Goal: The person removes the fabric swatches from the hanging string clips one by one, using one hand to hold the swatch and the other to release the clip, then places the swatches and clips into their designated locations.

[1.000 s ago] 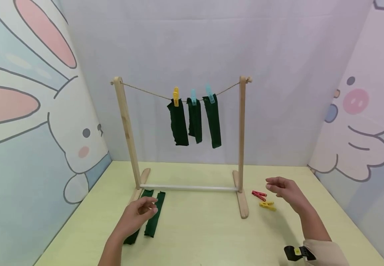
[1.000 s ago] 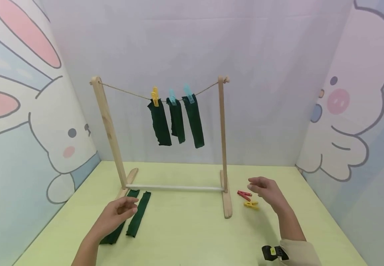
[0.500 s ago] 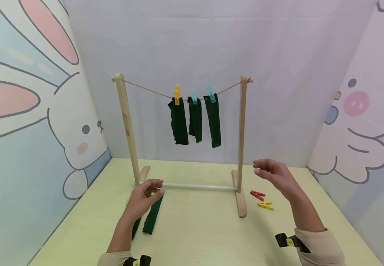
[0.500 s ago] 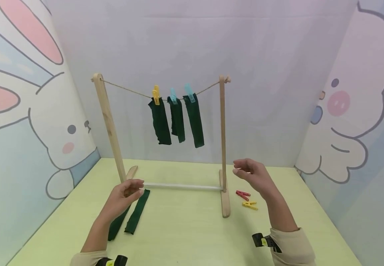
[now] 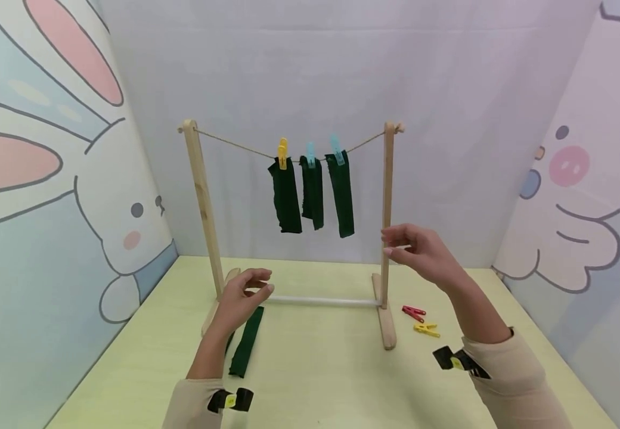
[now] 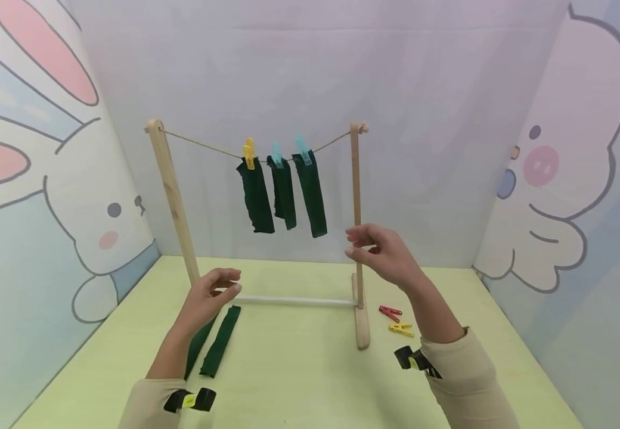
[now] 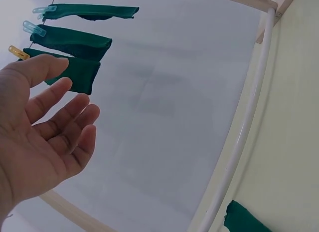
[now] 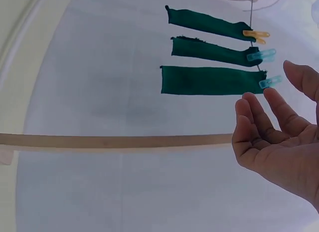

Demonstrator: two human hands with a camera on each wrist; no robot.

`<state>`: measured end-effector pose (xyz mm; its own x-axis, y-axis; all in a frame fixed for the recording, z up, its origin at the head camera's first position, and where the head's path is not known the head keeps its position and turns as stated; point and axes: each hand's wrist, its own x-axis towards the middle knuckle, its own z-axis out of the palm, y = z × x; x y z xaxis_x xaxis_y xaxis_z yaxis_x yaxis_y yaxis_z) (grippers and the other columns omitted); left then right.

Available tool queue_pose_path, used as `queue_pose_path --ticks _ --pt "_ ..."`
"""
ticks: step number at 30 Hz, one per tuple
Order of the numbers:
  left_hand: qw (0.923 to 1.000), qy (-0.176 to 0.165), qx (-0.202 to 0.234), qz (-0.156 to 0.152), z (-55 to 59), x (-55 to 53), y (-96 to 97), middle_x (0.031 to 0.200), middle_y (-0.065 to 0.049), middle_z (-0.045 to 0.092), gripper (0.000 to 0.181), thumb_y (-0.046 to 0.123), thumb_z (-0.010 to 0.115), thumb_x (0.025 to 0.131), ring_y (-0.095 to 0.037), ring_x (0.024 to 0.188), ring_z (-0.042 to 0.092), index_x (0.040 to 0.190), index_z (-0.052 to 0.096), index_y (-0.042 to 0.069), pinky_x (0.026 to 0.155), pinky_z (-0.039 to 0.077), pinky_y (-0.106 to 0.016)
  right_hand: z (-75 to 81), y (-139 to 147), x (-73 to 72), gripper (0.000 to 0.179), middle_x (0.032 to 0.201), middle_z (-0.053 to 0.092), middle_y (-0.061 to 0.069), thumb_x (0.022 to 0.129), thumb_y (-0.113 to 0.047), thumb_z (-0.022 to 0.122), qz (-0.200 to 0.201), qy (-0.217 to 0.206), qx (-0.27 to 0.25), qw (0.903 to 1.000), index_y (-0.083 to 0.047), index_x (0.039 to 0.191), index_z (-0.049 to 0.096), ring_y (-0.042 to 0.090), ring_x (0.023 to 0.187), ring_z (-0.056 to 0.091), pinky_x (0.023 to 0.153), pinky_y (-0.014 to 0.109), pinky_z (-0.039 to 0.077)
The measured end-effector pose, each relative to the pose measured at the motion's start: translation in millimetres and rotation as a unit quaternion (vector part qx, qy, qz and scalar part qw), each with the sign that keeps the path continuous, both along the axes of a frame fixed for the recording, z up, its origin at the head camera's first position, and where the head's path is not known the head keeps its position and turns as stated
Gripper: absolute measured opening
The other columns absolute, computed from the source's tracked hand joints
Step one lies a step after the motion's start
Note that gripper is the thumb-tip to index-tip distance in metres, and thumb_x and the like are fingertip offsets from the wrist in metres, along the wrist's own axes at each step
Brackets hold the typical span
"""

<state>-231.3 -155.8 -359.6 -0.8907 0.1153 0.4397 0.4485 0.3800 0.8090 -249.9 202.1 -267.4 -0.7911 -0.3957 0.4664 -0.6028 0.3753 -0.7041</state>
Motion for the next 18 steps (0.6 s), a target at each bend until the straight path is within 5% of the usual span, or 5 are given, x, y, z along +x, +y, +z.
queue_pose_path --ticks 5,18 --pt "0.9999 0.014 0.007 -0.002 -3.5 -22.6 -3.4 0.109 -0.008 0.061 0.025 0.012 0.065 0.088 -0.022 0.096 0.059 0.112 0.062 0.004 0.075 0.047 -0.035 21.3 -16.2 -4.4 0.030 0.110 0.061 0.012 0.089 -0.007 0.064 0.006 0.029 0.017 0.9994 0.003 0.117 0.057 0.022 0.095 0.057 0.076 0.022 0.048" --pt "0.9990 -0.012 0.043 0.008 9.6 -45.4 0.5 0.120 -0.009 0.057 0.035 0.018 0.065 0.089 -0.024 0.104 0.055 0.121 0.057 0.005 0.083 0.045 -0.042 63.9 -45.6 -25.1 0.042 0.113 0.059 0.016 0.087 -0.010 0.067 0.006 0.074 0.015 0.9971 0.001 0.124 0.053 0.027 0.101 0.055 0.080 0.030 0.047"
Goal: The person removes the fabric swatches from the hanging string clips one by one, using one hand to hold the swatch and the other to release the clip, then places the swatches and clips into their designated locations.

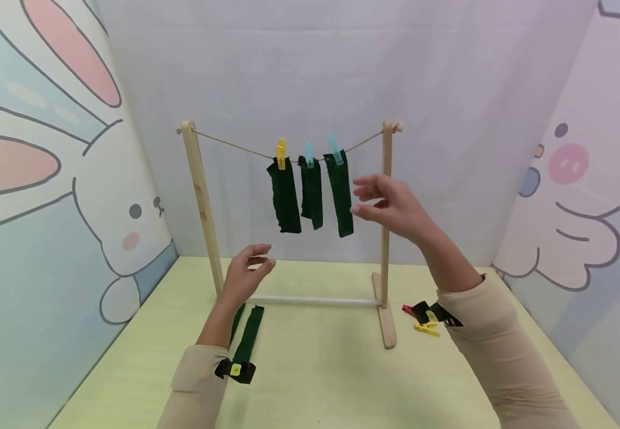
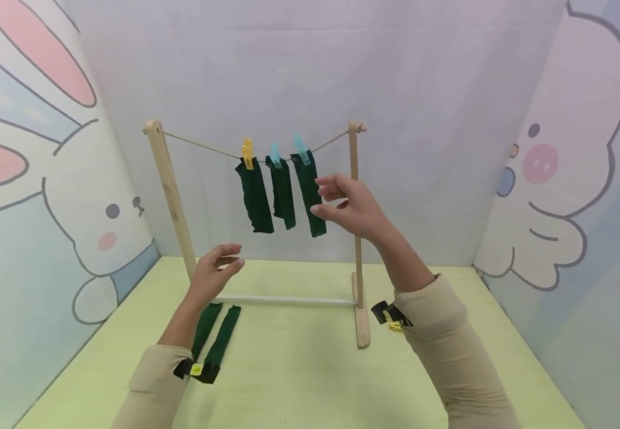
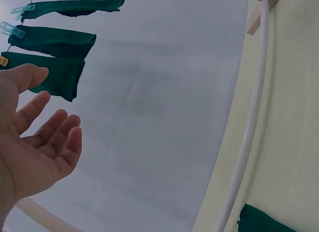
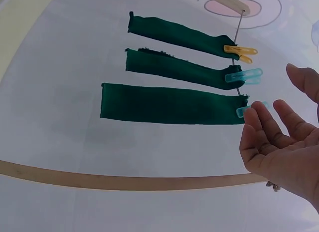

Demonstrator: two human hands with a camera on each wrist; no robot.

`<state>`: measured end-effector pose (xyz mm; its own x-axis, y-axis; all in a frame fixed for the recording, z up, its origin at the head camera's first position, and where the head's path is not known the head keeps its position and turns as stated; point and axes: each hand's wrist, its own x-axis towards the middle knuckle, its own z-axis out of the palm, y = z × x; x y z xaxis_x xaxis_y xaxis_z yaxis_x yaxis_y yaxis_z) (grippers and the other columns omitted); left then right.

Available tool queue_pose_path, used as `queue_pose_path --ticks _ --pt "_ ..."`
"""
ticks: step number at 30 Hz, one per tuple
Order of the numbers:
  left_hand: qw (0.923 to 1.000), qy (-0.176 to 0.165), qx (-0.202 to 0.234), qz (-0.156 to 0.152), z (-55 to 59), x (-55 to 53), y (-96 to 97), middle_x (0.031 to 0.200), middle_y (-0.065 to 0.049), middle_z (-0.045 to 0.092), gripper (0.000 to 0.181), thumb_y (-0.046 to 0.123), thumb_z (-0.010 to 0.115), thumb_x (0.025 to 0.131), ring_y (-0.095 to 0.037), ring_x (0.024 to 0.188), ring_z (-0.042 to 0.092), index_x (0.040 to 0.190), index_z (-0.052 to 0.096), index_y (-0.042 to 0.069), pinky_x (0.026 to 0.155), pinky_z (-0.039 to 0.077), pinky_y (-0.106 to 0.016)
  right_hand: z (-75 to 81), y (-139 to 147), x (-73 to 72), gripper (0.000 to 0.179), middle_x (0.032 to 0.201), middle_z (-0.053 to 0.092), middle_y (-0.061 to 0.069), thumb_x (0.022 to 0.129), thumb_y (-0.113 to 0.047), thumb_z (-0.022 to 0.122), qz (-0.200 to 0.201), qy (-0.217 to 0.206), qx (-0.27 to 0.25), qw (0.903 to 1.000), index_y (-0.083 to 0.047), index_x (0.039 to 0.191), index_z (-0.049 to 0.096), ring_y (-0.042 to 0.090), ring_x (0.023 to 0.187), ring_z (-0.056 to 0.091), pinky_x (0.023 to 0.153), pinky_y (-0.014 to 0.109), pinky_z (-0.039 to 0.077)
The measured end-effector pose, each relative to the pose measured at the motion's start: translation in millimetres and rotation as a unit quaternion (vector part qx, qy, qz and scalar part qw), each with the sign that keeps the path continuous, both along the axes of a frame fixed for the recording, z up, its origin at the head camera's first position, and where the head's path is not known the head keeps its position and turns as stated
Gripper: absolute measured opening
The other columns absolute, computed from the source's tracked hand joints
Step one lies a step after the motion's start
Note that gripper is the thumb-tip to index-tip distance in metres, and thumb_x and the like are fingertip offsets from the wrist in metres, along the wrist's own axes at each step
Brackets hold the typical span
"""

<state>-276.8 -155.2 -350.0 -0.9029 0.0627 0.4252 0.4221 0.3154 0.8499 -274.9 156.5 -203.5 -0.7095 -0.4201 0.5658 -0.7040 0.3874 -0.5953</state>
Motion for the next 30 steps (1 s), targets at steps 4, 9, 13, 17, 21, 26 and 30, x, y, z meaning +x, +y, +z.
queue_pose_path --ticks 4,9,13,17,21,26,30 --pt "0.9997 -0.013 0.022 0.004 1.3 -6.9 1.0 0.123 -0.013 0.054 0.036 0.013 0.064 0.089 -0.027 0.106 0.054 0.122 0.055 0.001 0.086 0.045 -0.044 7.2 -7.2 -5.0 0.047 0.113 0.058 0.017 0.085 -0.010 0.069 0.005 0.001 -0.004 1.0000 0.001 0.126 0.051 0.029 0.102 0.054 0.084 0.038 0.046" --pt "0.9995 -0.008 0.029 0.002 4.6 -16.0 2.7 0.124 -0.018 0.053 0.036 0.007 0.062 0.090 -0.033 0.107 0.053 0.123 0.053 -0.003 0.087 0.044 -0.047 13.2 -11.4 -11.2 0.051 0.115 0.056 0.019 0.082 -0.007 0.072 0.022 0.003 -0.002 0.9998 0.003 0.127 0.049 0.029 0.103 0.053 0.085 0.043 0.044" --pt "0.9993 -0.009 0.037 -0.003 10.0 -22.8 6.2 0.124 -0.013 0.053 0.036 0.010 0.063 0.090 -0.028 0.106 0.054 0.123 0.054 0.000 0.086 0.046 -0.041 19.0 -14.7 -15.8 0.052 0.117 0.056 0.018 0.082 -0.006 0.072 0.030 0.012 0.006 0.9995 0.003 0.128 0.049 0.027 0.104 0.053 0.085 0.042 0.044" --pt "0.9987 -0.006 0.049 -0.014 14.7 -31.6 11.5 0.124 -0.012 0.053 0.037 0.012 0.062 0.090 -0.027 0.107 0.054 0.124 0.054 0.002 0.088 0.045 -0.041 26.9 -21.4 -21.3 0.050 0.118 0.056 0.016 0.083 -0.008 0.070 0.026 0.024 0.009 0.9993 0.002 0.127 0.049 0.026 0.105 0.053 0.085 0.040 0.044" --pt "0.9976 -0.010 0.065 -0.025 20.2 -40.3 16.3 0.126 -0.014 0.050 0.042 0.014 0.061 0.090 -0.029 0.110 0.052 0.129 0.049 0.001 0.090 0.043 -0.043 37.7 -30.6 -25.9 0.048 0.118 0.056 0.015 0.084 -0.009 0.069 0.021 0.037 -0.002 0.9991 0.001 0.127 0.050 0.024 0.105 0.052 0.084 0.036 0.044" --pt "0.9947 -0.023 0.095 -0.032 31.9 -43.5 18.9 0.131 -0.021 0.044 0.047 0.012 0.059 0.092 -0.031 0.114 0.048 0.134 0.043 -0.002 0.094 0.039 -0.045 52.9 -45.3 -32.5 0.043 0.115 0.058 0.012 0.086 -0.011 0.067 0.007 0.066 -0.036 0.9971 -0.002 0.125 0.052 0.021 0.101 0.052 0.079 0.028 0.043" --pt "0.9926 -0.033 0.113 -0.032 32.6 -48.7 18.6 0.132 -0.020 0.043 0.048 0.011 0.059 0.092 -0.032 0.117 0.045 0.135 0.041 -0.001 0.096 0.037 -0.045 63.8 -58.1 -36.7 0.041 0.113 0.060 0.010 0.087 -0.012 0.066 -0.006 0.099 -0.045 0.9940 -0.002 0.125 0.052 0.020 0.098 0.054 0.078 0.026 0.043"
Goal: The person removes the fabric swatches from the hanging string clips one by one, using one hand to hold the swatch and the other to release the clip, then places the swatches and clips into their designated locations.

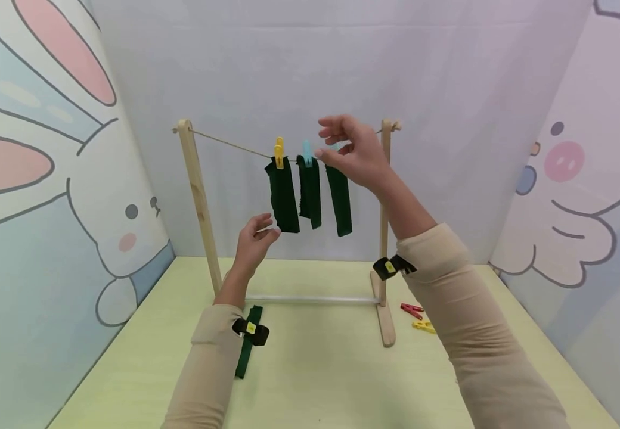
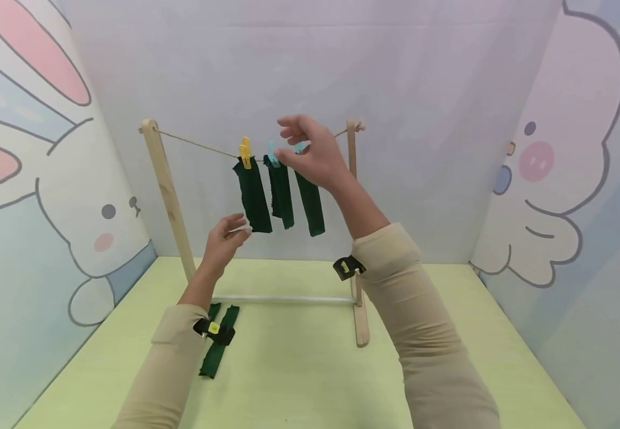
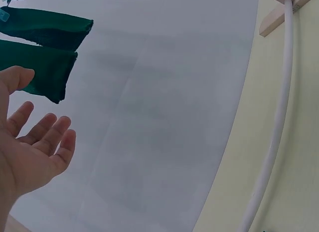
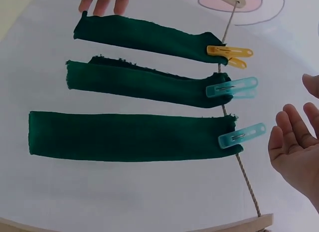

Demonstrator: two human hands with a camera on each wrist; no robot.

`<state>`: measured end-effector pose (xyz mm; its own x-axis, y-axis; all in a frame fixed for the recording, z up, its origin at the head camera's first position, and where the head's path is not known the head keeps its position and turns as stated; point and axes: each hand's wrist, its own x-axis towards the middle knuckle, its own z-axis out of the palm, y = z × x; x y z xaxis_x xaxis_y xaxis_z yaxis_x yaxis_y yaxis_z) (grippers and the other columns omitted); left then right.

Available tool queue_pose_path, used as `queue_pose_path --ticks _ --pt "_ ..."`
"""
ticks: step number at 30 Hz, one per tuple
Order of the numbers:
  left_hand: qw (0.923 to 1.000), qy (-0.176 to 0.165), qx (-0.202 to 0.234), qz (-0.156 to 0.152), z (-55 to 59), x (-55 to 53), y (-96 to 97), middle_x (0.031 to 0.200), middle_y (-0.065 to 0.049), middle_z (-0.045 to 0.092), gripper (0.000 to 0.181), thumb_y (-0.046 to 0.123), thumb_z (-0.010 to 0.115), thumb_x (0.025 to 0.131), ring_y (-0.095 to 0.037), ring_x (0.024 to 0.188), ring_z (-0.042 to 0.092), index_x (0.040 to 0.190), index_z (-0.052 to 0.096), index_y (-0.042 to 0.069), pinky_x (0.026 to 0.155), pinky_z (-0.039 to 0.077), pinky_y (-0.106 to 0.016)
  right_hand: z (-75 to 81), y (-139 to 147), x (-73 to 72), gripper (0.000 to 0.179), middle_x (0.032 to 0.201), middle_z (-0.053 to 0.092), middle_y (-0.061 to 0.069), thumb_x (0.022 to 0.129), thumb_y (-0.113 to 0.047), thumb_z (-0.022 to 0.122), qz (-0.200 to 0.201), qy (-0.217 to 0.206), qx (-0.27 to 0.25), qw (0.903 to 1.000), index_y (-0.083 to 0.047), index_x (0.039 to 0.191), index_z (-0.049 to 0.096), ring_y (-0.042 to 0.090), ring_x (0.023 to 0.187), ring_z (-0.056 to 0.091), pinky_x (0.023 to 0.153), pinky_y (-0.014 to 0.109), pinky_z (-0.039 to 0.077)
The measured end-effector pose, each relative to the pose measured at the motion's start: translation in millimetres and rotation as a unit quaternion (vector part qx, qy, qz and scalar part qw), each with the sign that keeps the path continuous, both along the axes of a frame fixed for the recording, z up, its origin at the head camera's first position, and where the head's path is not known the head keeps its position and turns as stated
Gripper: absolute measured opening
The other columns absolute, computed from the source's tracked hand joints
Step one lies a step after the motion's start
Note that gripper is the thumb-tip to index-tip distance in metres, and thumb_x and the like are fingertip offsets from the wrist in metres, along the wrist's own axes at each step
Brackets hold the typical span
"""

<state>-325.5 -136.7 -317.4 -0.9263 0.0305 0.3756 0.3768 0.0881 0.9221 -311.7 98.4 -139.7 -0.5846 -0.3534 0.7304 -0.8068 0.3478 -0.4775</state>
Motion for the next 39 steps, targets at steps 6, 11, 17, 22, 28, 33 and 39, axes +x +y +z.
queue_pose_path --ticks 6,11,17,22,28,33,39 --pt "0.9998 -0.013 0.011 0.012 -6.4 -13.6 2.4 0.131 -0.014 0.046 0.048 0.016 0.061 0.092 -0.026 0.115 0.049 0.135 0.044 0.007 0.095 0.039 -0.043 8.4 -19.0 -12.7 0.040 0.115 0.058 0.011 0.087 -0.013 0.065 -0.034 0.063 0.034 0.9969 0.000 0.123 0.054 0.022 0.101 0.052 0.080 0.029 0.043" --pt "0.9994 -0.032 0.015 0.000 -6.8 -16.7 5.5 0.135 -0.013 0.044 0.052 0.018 0.060 0.092 -0.025 0.117 0.049 0.139 0.040 0.010 0.094 0.040 -0.041 10.6 -33.6 -24.2 0.037 0.119 0.057 0.013 0.088 -0.014 0.064 -0.068 0.128 0.095 0.9849 0.002 0.120 0.057 0.024 0.103 0.051 0.088 0.027 0.039" --pt "0.9984 -0.043 0.033 -0.018 -6.9 -14.4 7.9 0.129 -0.016 0.050 0.052 0.013 0.057 0.094 -0.026 0.113 0.051 0.141 0.037 0.009 0.091 0.042 -0.039 12.6 -44.7 -30.8 0.036 0.115 0.057 0.013 0.090 -0.016 0.062 -0.071 0.100 0.135 0.9832 0.002 0.121 0.057 0.024 0.103 0.051 0.089 0.026 0.039" --pt "0.9991 -0.027 0.033 -0.007 -4.0 -10.2 10.1 0.112 -0.017 0.059 0.042 0.007 0.058 0.093 -0.024 0.099 0.057 0.133 0.046 0.003 0.081 0.047 -0.033 14.0 -51.8 -32.1 0.040 0.118 0.056 0.013 0.092 -0.022 0.059 -0.093 0.040 0.197 0.9753 -0.001 0.126 0.054 0.024 0.107 0.050 0.091 0.029 0.040" --pt "0.9996 -0.013 0.026 -0.002 -3.2 -7.5 6.7 0.102 -0.017 0.061 0.032 0.003 0.059 0.091 -0.018 0.088 0.060 0.121 0.054 -0.005 0.079 0.049 -0.030 20.1 -64.4 -33.4 0.044 0.122 0.055 0.012 0.094 -0.028 0.056 -0.117 -0.012 0.279 0.9531 -0.002 0.130 0.051 0.023 0.108 0.051 0.089 0.031 0.042" --pt "0.9995 -0.009 0.029 -0.011 -3.9 -6.5 5.2 0.099 -0.016 0.063 0.028 0.002 0.060 0.090 -0.016 0.085 0.062 0.116 0.056 -0.008 0.078 0.050 -0.029 24.3 -69.8 -36.7 0.045 0.117 0.056 0.012 0.094 -0.031 0.054 -0.127 -0.035 0.298 0.9454 -0.004 0.131 0.050 0.022 0.101 0.052 0.086 0.033 0.043" --pt "0.9995 -0.010 0.023 -0.018 -6.8 -5.7 4.3 0.097 -0.015 0.063 0.026 0.002 0.060 0.090 -0.017 0.085 0.062 0.114 0.058 -0.008 0.078 0.050 -0.029 24.9 -68.6 -40.1 0.042 0.118 0.054 0.012 0.095 -0.030 0.054 -0.131 -0.052 0.301 0.9432 -0.003 0.127 0.052 0.022 0.106 0.051 0.087 0.033 0.042"
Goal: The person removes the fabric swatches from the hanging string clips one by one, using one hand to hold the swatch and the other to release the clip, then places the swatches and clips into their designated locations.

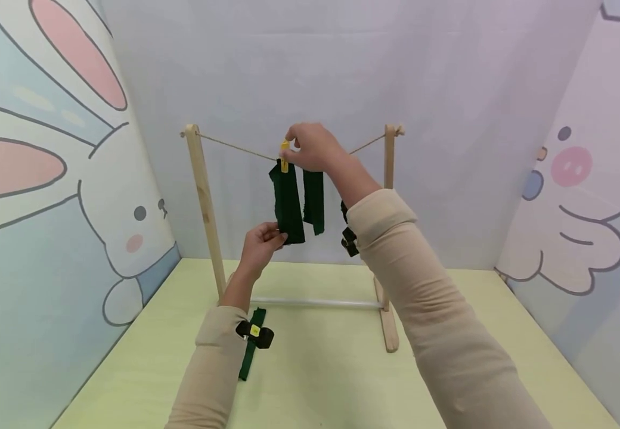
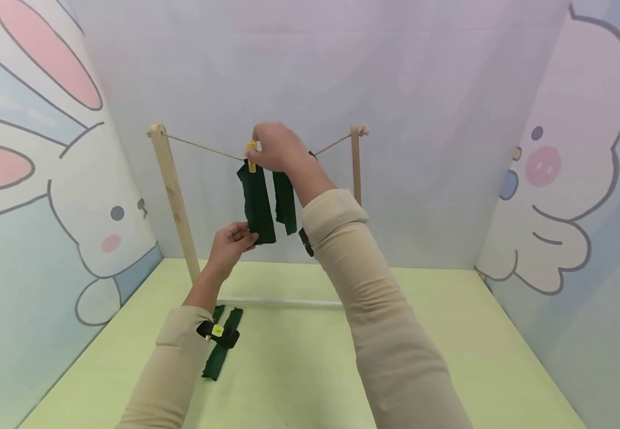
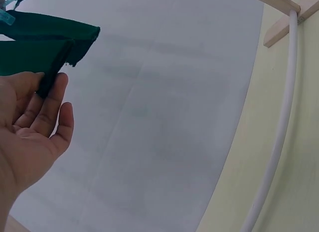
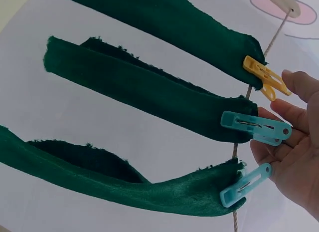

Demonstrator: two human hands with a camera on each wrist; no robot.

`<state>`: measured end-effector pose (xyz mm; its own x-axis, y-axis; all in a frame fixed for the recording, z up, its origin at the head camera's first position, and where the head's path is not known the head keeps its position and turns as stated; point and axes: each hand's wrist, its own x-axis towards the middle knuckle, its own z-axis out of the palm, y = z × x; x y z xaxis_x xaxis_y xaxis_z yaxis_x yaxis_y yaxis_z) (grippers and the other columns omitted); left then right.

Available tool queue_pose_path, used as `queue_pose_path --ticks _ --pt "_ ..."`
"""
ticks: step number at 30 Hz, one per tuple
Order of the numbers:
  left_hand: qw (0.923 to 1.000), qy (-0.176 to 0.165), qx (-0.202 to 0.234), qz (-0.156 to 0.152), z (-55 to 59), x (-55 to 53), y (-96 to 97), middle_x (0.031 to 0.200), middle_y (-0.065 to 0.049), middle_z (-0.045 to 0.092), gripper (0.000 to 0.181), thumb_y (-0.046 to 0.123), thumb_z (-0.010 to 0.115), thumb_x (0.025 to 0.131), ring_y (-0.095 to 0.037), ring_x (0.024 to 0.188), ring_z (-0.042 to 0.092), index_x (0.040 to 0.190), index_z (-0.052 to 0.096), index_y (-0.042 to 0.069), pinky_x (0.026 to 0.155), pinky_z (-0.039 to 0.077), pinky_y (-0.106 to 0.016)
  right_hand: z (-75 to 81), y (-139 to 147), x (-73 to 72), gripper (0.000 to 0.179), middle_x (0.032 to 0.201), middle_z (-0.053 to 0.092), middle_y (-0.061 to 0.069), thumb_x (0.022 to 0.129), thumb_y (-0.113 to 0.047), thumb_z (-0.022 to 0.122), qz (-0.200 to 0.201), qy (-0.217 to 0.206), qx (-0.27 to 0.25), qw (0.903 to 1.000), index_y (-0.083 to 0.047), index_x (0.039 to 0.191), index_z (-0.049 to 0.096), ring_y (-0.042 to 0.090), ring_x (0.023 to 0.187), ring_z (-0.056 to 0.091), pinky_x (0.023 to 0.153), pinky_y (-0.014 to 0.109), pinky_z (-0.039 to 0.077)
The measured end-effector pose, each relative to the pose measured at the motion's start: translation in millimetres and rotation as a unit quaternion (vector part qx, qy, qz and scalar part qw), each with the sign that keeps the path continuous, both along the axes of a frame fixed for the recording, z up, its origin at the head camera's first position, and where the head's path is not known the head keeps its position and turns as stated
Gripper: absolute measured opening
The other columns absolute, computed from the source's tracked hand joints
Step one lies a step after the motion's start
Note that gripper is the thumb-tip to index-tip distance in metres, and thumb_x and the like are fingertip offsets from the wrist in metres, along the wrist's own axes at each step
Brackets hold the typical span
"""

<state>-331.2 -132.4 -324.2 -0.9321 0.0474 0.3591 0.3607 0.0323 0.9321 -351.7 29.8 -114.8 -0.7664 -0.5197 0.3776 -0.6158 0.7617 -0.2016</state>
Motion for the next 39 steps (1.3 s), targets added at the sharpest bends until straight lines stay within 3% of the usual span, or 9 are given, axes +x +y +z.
queue_pose_path --ticks 5,9,16,23,27,33,39 --pt "1.0000 -0.003 -0.001 0.003 -1.8 -0.8 -1.2 0.099 -0.015 0.062 0.026 0.002 0.060 0.090 -0.017 0.086 0.061 0.115 0.058 -0.006 0.082 0.049 -0.034 -0.9 3.8 0.1 0.028 0.105 0.057 0.009 0.091 -0.025 0.061 0.031 0.004 -0.060 0.9977 -0.003 0.109 0.059 0.020 0.098 0.052 0.082 0.029 0.044" --pt "1.0000 -0.002 -0.006 0.004 -1.7 -0.5 -1.1 0.098 -0.014 0.062 0.027 0.003 0.060 0.090 -0.017 0.086 0.061 0.115 0.058 -0.007 0.086 0.047 -0.040 -2.5 7.1 -0.1 0.019 0.094 0.058 0.006 0.086 -0.017 0.067 0.073 -0.012 -0.128 0.9891 -0.003 0.097 0.060 0.017 0.087 0.055 0.076 0.025 0.047" --pt "0.9999 0.005 -0.009 0.008 -0.3 -1.9 -2.0 0.096 -0.012 0.063 0.025 0.003 0.060 0.090 -0.016 0.084 0.061 0.114 0.060 -0.005 0.077 0.049 -0.029 -4.2 10.6 -0.2 0.017 0.090 0.058 0.008 0.085 -0.012 0.068 0.100 -0.028 -0.167 0.9804 -0.001 0.094 0.060 0.016 0.080 0.056 0.073 0.025 0.048" --pt "0.9997 -0.004 0.021 0.009 -1.9 5.2 7.5 0.092 -0.011 0.064 0.023 0.002 0.061 0.089 -0.014 0.079 0.062 0.110 0.061 -0.007 0.074 0.050 -0.026 -12.6 19.7 7.2 0.015 0.090 0.060 0.009 0.087 -0.012 0.066 0.102 0.026 -0.195 0.9750 0.001 0.094 0.062 0.017 0.079 0.057 0.073 0.026 0.046" --pt "0.9995 -0.003 0.030 0.001 1.0 10.4 15.2 0.091 -0.010 0.064 0.022 0.000 0.061 0.089 -0.013 0.078 0.062 0.109 0.061 -0.009 0.074 0.050 -0.026 -18.9 26.8 11.5 0.016 0.089 0.062 0.011 0.087 -0.012 0.067 0.104 0.066 -0.239 0.9631 0.002 0.093 0.063 0.019 0.080 0.059 0.072 0.026 0.047" --pt "0.9994 0.013 0.033 -0.005 -0.1 14.9 15.0 0.088 -0.009 0.064 0.021 -0.001 0.062 0.088 -0.014 0.077 0.062 0.107 0.062 -0.010 0.079 0.050 -0.039 -19.9 31.0 12.0 0.015 0.087 0.066 0.012 0.085 -0.010 0.069 0.086 0.110 -0.294 0.9455 0.004 0.090 0.064 0.019 0.078 0.061 0.071 0.025 0.048" --pt "0.9993 -0.001 0.035 -0.010 -4.4 22.4 12.0 0.086 -0.007 0.064 0.022 -0.002 0.061 0.088 -0.011 0.074 0.062 0.107 0.061 -0.013 0.073 0.051 -0.028 -23.3 37.9 22.4 0.017 0.089 0.066 0.012 0.084 -0.011 0.070 0.091 0.142 -0.318 0.9329 0.004 0.091 0.064 0.019 0.081 0.060 0.076 0.026 0.048"
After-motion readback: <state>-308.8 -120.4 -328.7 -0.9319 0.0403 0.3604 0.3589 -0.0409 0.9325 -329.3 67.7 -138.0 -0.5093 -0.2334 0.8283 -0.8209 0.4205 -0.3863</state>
